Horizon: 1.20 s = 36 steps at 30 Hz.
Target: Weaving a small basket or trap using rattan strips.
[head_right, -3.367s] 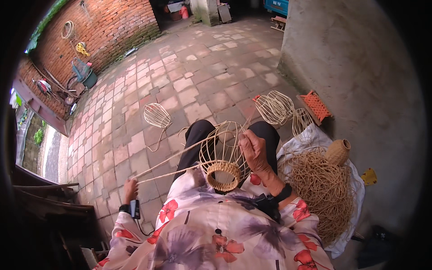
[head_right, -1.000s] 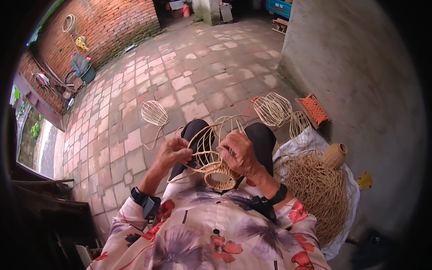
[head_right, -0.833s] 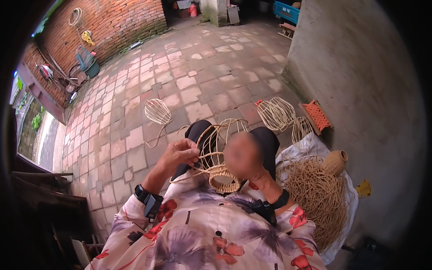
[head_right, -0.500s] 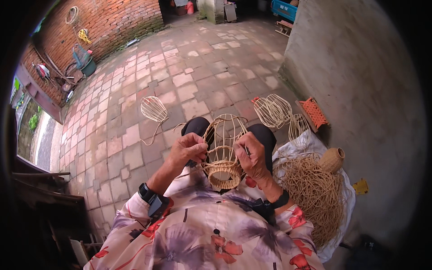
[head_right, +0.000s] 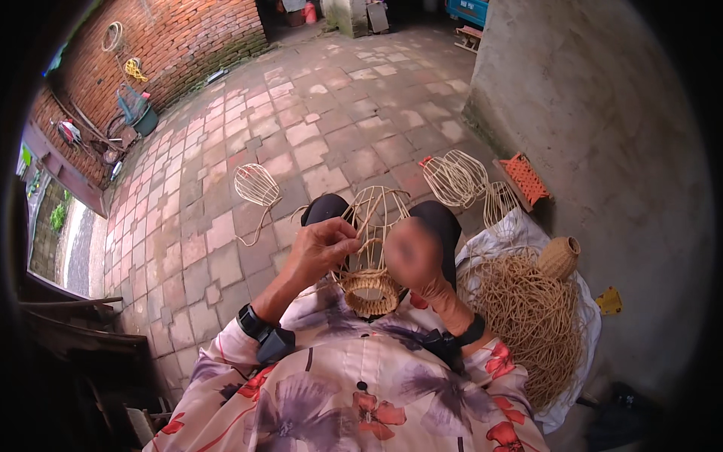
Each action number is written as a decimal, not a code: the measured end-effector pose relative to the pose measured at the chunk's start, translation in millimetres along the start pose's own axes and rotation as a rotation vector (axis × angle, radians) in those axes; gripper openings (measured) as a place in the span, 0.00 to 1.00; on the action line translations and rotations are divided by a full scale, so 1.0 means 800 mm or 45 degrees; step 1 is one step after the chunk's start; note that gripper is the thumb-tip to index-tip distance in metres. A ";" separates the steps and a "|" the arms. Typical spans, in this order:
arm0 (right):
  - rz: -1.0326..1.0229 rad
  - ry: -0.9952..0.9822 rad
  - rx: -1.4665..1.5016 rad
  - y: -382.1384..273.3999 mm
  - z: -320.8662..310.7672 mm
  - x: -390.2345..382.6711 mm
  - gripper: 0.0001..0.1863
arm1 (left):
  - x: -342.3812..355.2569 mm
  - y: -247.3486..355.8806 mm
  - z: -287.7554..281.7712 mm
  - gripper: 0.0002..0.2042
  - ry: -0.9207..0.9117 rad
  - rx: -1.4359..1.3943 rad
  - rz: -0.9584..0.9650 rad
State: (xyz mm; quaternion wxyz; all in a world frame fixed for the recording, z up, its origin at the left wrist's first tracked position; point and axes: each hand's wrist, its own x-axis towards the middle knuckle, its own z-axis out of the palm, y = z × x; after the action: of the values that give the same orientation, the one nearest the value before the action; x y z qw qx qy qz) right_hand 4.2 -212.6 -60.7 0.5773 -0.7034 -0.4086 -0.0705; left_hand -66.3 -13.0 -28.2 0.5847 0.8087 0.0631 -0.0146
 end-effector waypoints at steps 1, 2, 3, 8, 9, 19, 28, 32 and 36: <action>0.046 0.005 0.053 0.001 0.000 -0.001 0.05 | 0.001 0.002 0.002 0.05 -0.005 0.000 0.000; 0.092 0.011 0.106 0.002 0.000 -0.002 0.05 | 0.001 0.004 0.005 0.06 0.092 0.196 0.103; 0.092 0.011 0.106 0.003 0.001 -0.002 0.05 | 0.002 0.005 0.007 0.07 0.193 0.391 0.204; 0.162 -0.003 0.157 0.009 0.005 -0.004 0.06 | 0.024 -0.004 0.017 0.09 0.221 0.710 0.240; 0.161 -0.002 0.158 0.008 0.005 -0.004 0.06 | 0.027 -0.006 0.017 0.09 0.197 0.733 0.237; 0.151 0.001 0.125 0.002 0.004 -0.001 0.07 | 0.037 -0.002 0.001 0.10 0.070 0.497 0.184; 0.167 0.026 0.127 0.004 0.004 -0.002 0.08 | 0.024 -0.012 -0.011 0.10 -0.101 -0.027 0.034; 0.285 0.102 0.165 0.002 0.006 -0.009 0.08 | 0.016 0.001 0.015 0.10 0.167 0.528 0.286; 0.401 0.184 0.339 0.008 0.009 -0.017 0.09 | 0.014 -0.002 0.032 0.10 0.214 0.697 0.247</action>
State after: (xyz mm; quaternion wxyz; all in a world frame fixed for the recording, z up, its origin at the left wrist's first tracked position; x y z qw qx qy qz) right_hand -3.1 -212.8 -75.8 0.6968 -0.6692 -0.2570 0.0250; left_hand -53.8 -35.5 -39.1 0.3362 0.9369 0.0276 0.0919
